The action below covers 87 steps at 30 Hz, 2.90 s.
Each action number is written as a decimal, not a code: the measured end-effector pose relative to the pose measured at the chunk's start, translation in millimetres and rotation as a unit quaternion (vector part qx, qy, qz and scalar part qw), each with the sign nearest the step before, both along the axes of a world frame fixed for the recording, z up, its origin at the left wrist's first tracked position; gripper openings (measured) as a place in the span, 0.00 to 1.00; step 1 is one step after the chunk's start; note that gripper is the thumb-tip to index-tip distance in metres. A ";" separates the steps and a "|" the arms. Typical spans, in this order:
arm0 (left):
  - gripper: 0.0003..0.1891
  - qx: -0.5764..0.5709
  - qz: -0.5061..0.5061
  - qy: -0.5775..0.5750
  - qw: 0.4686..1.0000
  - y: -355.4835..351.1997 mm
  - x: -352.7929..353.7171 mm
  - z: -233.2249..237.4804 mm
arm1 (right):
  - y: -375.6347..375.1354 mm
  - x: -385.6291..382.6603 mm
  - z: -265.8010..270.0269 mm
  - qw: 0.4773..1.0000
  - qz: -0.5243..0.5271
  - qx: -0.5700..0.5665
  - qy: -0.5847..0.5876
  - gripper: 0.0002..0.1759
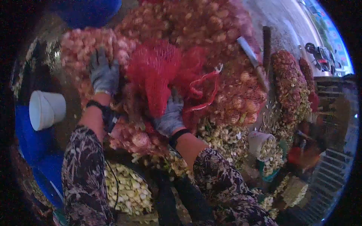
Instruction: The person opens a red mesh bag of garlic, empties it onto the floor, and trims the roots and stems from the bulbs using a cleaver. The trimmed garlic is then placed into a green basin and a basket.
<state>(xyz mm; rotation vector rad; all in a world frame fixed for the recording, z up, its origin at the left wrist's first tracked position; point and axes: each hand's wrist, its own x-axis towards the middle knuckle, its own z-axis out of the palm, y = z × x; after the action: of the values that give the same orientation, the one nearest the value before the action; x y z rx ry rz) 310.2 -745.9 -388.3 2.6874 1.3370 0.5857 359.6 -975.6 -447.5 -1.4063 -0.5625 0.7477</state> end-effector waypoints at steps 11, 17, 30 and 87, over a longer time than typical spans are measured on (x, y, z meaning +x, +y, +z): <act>0.29 -0.363 -0.018 -0.111 0.925 -203.2 -184.9 91.5 | -33.4 10.0 60.1 0.849 0.062 -0.369 -0.372 0.30; 0.38 -0.611 0.208 0.022 0.764 -410.1 -374.4 33.6 | -211.1 -12.7 114.5 0.881 0.230 -0.364 -0.195 0.23; 0.42 -0.719 0.037 -0.105 0.687 -451.9 -335.4 149.3 | -492.4 -40.8 211.8 0.762 0.295 -0.514 -0.261 0.17; 0.26 -0.737 0.068 -0.509 0.440 -454.7 -440.5 279.6 | -187.3 -284.7 415.1 0.774 0.598 -0.164 0.129 0.24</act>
<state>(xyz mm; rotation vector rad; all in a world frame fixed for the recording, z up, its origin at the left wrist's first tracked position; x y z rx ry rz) -130.3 -1200.6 -108.7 0.4761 0.7758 0.4431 74.9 -1163.0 -32.4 -1.0879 -1.1585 2.1124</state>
